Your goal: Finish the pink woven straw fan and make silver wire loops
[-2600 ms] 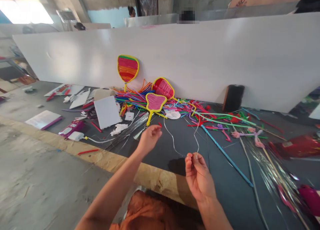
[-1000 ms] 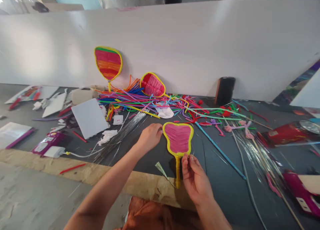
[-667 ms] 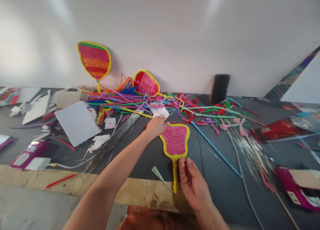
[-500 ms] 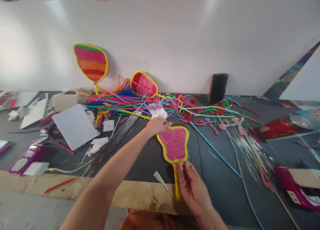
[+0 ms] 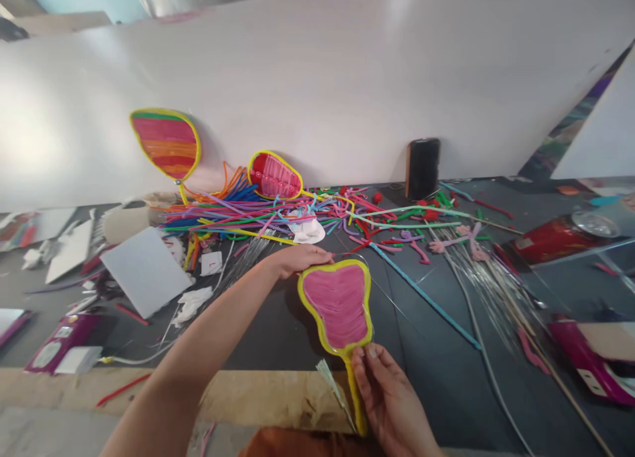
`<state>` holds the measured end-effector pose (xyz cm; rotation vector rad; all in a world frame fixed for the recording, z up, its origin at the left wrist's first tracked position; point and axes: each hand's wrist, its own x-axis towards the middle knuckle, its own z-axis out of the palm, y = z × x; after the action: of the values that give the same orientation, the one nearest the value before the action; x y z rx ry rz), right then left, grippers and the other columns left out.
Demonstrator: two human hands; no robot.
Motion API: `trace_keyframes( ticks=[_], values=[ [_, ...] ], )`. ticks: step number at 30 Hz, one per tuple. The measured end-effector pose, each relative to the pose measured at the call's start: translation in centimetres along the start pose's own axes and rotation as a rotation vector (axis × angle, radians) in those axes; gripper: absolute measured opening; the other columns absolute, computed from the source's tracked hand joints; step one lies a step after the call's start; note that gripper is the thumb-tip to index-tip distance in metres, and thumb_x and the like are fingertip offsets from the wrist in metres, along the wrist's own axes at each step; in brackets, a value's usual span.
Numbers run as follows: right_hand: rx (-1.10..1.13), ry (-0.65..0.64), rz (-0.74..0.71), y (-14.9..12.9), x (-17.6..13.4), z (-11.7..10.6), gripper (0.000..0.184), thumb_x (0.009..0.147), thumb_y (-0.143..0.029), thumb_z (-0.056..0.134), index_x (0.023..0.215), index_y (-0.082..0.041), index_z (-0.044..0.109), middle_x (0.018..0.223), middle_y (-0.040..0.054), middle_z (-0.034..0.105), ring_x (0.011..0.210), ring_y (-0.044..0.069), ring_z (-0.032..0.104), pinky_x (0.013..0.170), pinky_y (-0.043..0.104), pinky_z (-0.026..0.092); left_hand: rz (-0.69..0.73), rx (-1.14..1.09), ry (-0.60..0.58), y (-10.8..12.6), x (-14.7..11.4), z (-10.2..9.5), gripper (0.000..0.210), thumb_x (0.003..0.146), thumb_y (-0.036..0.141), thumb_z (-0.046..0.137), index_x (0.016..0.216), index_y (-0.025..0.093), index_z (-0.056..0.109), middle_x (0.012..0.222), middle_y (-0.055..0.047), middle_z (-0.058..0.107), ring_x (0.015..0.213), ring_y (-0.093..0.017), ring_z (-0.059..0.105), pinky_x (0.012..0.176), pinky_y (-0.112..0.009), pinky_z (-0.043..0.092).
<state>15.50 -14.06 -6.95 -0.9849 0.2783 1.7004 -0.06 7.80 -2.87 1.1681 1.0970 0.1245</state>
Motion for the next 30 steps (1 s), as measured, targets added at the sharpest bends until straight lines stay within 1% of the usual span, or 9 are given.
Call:
trace_keyframes(
  ticks=[4, 9, 12, 14, 17, 19, 23, 28, 30],
  values=[
    [-0.034, 0.017, 0.008, 0.0, -0.3, -0.1, 0.032, 0.052, -0.019, 0.086, 0.071, -0.015, 0.060, 0.072, -0.0005, 0.068, 0.065, 0.007, 0.065, 0.063, 0.013, 0.055, -0.016, -0.247, -0.031, 0.2, -1.5, 0.3, 0.034, 0.055, 0.041, 0.079, 0.072, 0.014, 0.068, 0.065, -0.001, 0.066, 0.054, -0.010, 0.057, 0.055, -0.020, 0.044],
    [-0.056, 0.028, 0.028, 0.0, -0.5, -0.1, 0.034, 0.051, -0.021, 0.086, 0.070, -0.016, 0.059, 0.069, -0.0022, 0.066, 0.064, 0.006, 0.064, 0.063, 0.013, 0.054, 0.007, -0.338, -0.008, 0.0, -2.8, 0.7, 0.032, 0.057, 0.032, 0.079, 0.081, 0.013, 0.069, 0.073, -0.004, 0.068, 0.058, -0.010, 0.060, 0.058, -0.021, 0.046],
    [-0.064, 0.032, 0.036, 0.0, -0.5, 0.1, 0.036, 0.049, -0.021, 0.087, 0.070, -0.015, 0.058, 0.069, -0.0021, 0.066, 0.063, 0.006, 0.064, 0.062, 0.013, 0.054, 0.022, -0.308, 0.047, 0.0, -3.4, 0.9, 0.028, 0.060, 0.028, 0.077, 0.082, 0.013, 0.069, 0.071, -0.003, 0.068, 0.056, -0.010, 0.059, 0.058, -0.021, 0.045],
    [-0.060, 0.036, 0.034, 0.1, -0.5, 0.2, 0.037, 0.049, -0.022, 0.087, 0.070, -0.015, 0.058, 0.069, -0.0021, 0.066, 0.062, 0.006, 0.064, 0.062, 0.013, 0.054, 0.052, -0.239, 0.051, 0.2, -3.7, 0.9, 0.030, 0.066, 0.028, 0.073, 0.091, 0.014, 0.069, 0.078, -0.003, 0.069, 0.061, -0.010, 0.060, 0.062, -0.021, 0.045],
    [-0.043, 0.046, 0.022, 0.3, -0.6, 0.1, 0.039, 0.049, -0.022, 0.087, 0.072, -0.015, 0.057, 0.070, -0.0026, 0.066, 0.062, 0.006, 0.063, 0.062, 0.013, 0.054, 0.086, -0.152, -0.012, 0.4, -4.2, 0.7, 0.042, 0.073, 0.031, 0.069, 0.112, 0.018, 0.063, 0.098, -0.005, 0.069, 0.077, -0.012, 0.062, 0.073, -0.024, 0.045],
    [-0.030, 0.058, 0.017, 0.5, -0.7, 0.0, 0.041, 0.048, -0.023, 0.088, 0.073, -0.015, 0.057, 0.070, -0.0029, 0.066, 0.062, 0.006, 0.064, 0.061, 0.013, 0.054, 0.103, -0.126, -0.046, 0.4, -4.4, 0.6, 0.046, 0.076, 0.035, 0.065, 0.118, 0.019, 0.059, 0.109, -0.007, 0.067, 0.085, -0.014, 0.062, 0.080, -0.026, 0.044],
    [-0.002, 0.084, 0.025, 0.6, -0.9, -0.3, 0.044, 0.045, -0.024, 0.089, 0.074, -0.016, 0.056, 0.069, -0.0029, 0.066, 0.060, 0.007, 0.064, 0.058, 0.013, 0.054, 0.114, -0.114, -0.060, -0.3, -4.6, 0.6, 0.047, 0.080, 0.042, 0.061, 0.121, 0.019, 0.057, 0.116, -0.008, 0.063, 0.094, -0.016, 0.060, 0.084, -0.028, 0.043],
    [-0.009, 0.065, 0.031, 0.5, -1.0, -0.4, 0.041, 0.050, -0.024, 0.087, 0.076, -0.016, 0.056, 0.071, -0.0021, 0.067, 0.062, 0.006, 0.064, 0.060, 0.013, 0.054, 0.119, -0.090, -0.135, -0.8, -4.9, 0.4, 0.055, 0.080, 0.041, 0.062, 0.130, 0.024, 0.048, 0.121, -0.007, 0.060, 0.096, -0.016, 0.059, 0.083, -0.027, 0.042],
    [-0.011, 0.058, 0.031, 0.5, -1.1, -0.4, 0.042, 0.049, -0.023, 0.087, 0.075, -0.016, 0.056, 0.071, -0.0017, 0.067, 0.062, 0.006, 0.064, 0.060, 0.013, 0.054, 0.126, -0.096, -0.162, -0.8, -4.9, 0.2, 0.053, 0.080, 0.039, 0.062, 0.129, 0.023, 0.049, 0.121, -0.008, 0.059, 0.095, -0.016, 0.059, 0.083, -0.027, 0.042]
  ],
)
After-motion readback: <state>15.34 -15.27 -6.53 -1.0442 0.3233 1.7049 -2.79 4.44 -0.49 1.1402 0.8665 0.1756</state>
